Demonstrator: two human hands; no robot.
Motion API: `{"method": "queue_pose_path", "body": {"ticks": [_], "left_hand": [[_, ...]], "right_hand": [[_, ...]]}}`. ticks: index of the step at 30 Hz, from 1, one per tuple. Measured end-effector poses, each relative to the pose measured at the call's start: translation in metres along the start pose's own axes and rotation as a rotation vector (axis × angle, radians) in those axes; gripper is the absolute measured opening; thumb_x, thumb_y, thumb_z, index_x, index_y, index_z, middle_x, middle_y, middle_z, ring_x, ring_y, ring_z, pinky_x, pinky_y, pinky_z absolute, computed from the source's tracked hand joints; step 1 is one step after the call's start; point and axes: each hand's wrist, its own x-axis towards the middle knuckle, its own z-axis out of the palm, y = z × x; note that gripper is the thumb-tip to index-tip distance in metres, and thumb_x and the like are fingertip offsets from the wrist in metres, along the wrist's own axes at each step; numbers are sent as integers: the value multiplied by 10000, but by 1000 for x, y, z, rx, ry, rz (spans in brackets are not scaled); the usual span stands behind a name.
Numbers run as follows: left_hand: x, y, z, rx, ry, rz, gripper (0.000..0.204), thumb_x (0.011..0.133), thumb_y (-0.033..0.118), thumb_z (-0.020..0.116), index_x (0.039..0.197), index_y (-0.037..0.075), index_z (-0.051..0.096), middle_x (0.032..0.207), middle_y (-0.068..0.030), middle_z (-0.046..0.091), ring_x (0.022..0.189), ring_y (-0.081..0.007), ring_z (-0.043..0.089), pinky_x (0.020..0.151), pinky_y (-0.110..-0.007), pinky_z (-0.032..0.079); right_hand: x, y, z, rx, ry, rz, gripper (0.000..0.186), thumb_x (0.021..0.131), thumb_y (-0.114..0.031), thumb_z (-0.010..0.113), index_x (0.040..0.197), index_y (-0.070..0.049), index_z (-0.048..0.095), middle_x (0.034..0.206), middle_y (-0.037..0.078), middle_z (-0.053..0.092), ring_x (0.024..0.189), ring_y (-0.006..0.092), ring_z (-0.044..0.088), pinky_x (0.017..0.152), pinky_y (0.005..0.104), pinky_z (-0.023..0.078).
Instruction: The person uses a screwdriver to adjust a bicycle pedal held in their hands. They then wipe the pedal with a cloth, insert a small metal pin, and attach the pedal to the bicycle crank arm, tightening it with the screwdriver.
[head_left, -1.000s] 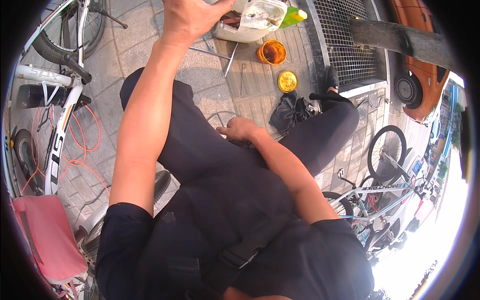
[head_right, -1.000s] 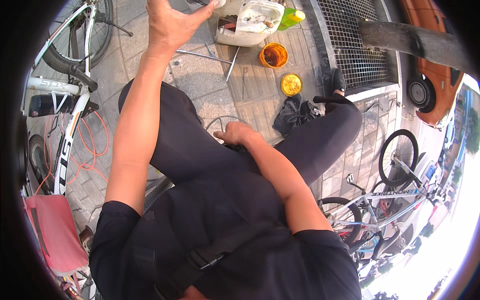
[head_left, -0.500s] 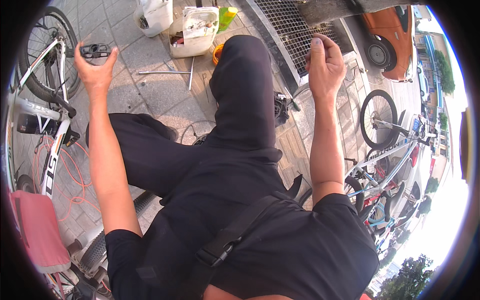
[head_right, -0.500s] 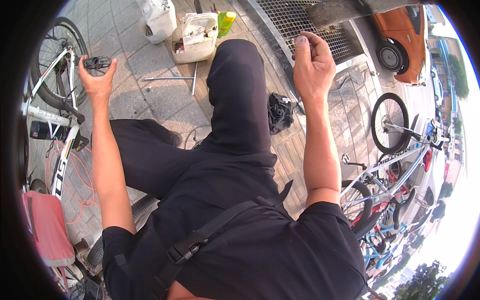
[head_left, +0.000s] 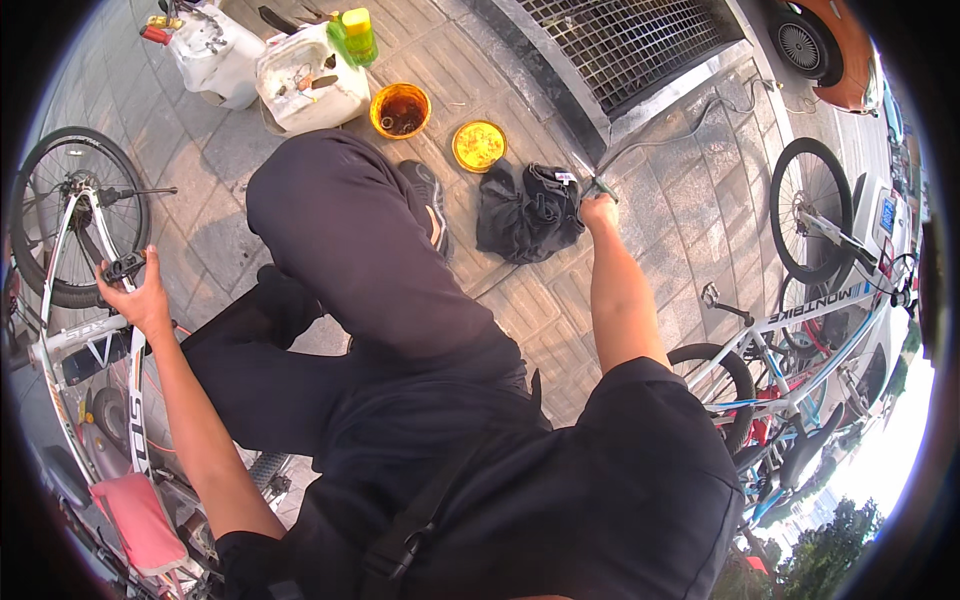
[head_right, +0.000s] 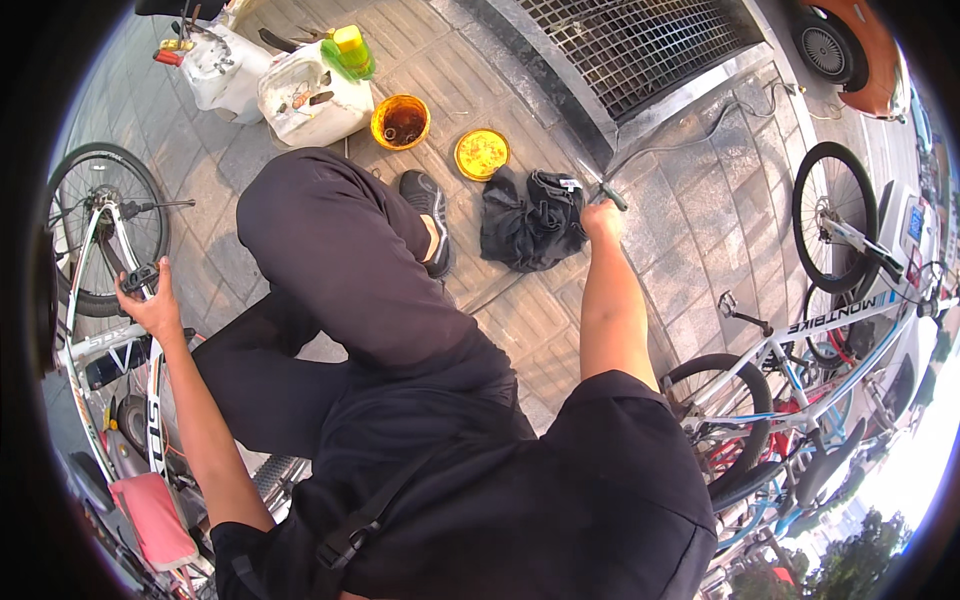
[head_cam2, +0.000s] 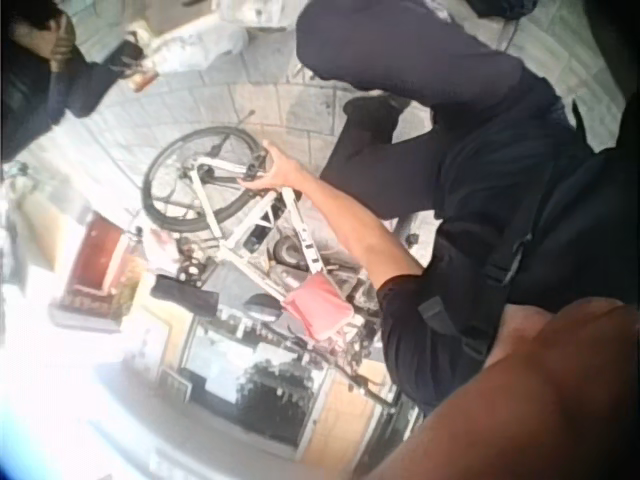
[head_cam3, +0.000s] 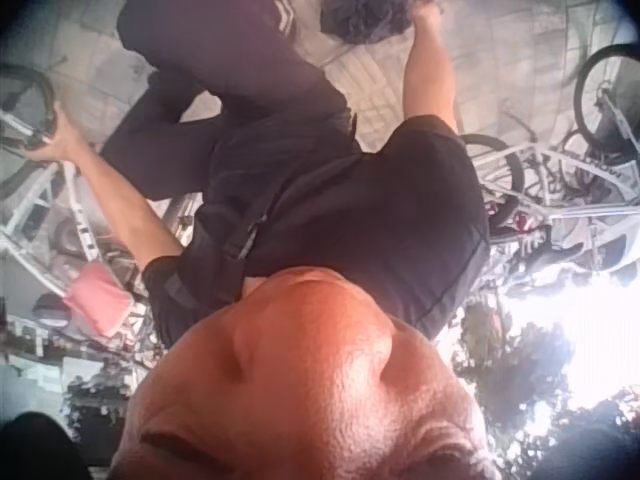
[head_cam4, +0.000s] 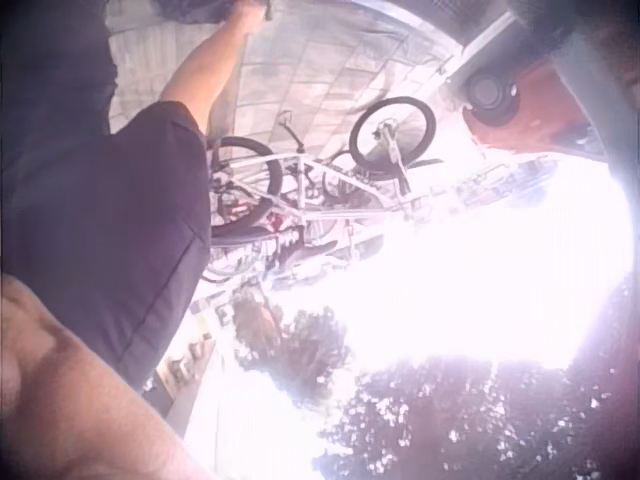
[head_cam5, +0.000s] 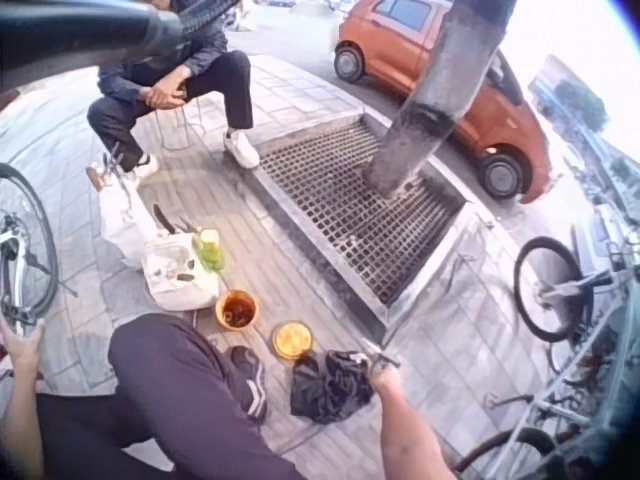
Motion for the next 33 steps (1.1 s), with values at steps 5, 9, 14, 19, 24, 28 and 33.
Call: {"method": "queue_pose_path", "body": {"ticks": [5, 9, 14, 19, 24, 28, 33], "left_hand": [[8, 16, 24, 81, -74, -25, 1066, 764, 320, 1023, 1564, -40, 418, 1538, -224, 474, 1415, -326, 509, 1232, -440, 411], [11, 37, 41, 105, -95, -4, 1068, 768, 347, 1017, 1572, -29, 421, 1566, -220, 466, 1446, -327, 494, 1252, -438, 382], [6, 65, 43, 113, -113, 81, 1054, 777, 335, 1019, 1559, -52, 428, 1572, -216, 475, 1431, -320, 505, 1248, -420, 383], [9, 83, 40, 136, -130, 114, 1080, 786, 319, 1004, 1604, -5, 377, 1581, -188, 476, 1453, -324, 472, 1290, -463, 272], [4, 90, 33, 80, -110, 80, 1061, 785, 225, 1005, 1602, -5, 367, 1579, -183, 459, 1431, -284, 474, 1232, -420, 369], [-5, 96, 20, 55, -77, 73, 1077, 792, 165, 1001, 1614, -8, 327, 1606, -206, 422, 1471, -305, 443, 1266, -410, 335], [-16, 90, 4, -90, -25, 48, 1081, 781, 133, 1001, 1608, -5, 319, 1604, -220, 431, 1473, -301, 447, 1263, -408, 336]], "right_hand": [[3, -9, -21, -208, -155, -120, 572, 939, -217, 620, 1506, -137, 628, 1694, 209, 411, 1525, 432, 462, 1230, 490, 442], [22, -18, -28, -462, -227, -191, 546, 982, -233, 617, 1526, -191, 624, 1738, 136, 357, 1590, 434, 351, 1250, 548, 398], [36, -41, -35, -678, -321, -210, 605, 999, -268, 641, 1596, -203, 567, 1817, 102, 230, 1642, 407, 277, 1280, 549, 339], [51, -24, -17, -716, -319, -190, 590, 1009, -308, 615, 1591, -221, 570, 1811, 116, 231, 1644, 431, 248, 1302, 574, 287], [37, -17, -13, -741, -252, -407, 644, 957, -302, 695, 1580, -206, 566, 1734, 148, 369, 1597, 390, 345, 1282, 578, 298], [3, -30, -15, -500, -34, -590, 609, 939, -318, 703, 1518, -148, 624, 1657, 206, 447, 1534, 402, 423, 1251, 550, 365], [-11, -39, -18, -1, 225, -705, 475, 955, -312, 732, 1378, -98, 741, 1536, 253, 561, 1399, 454, 564, 1177, 494, 464]]}}
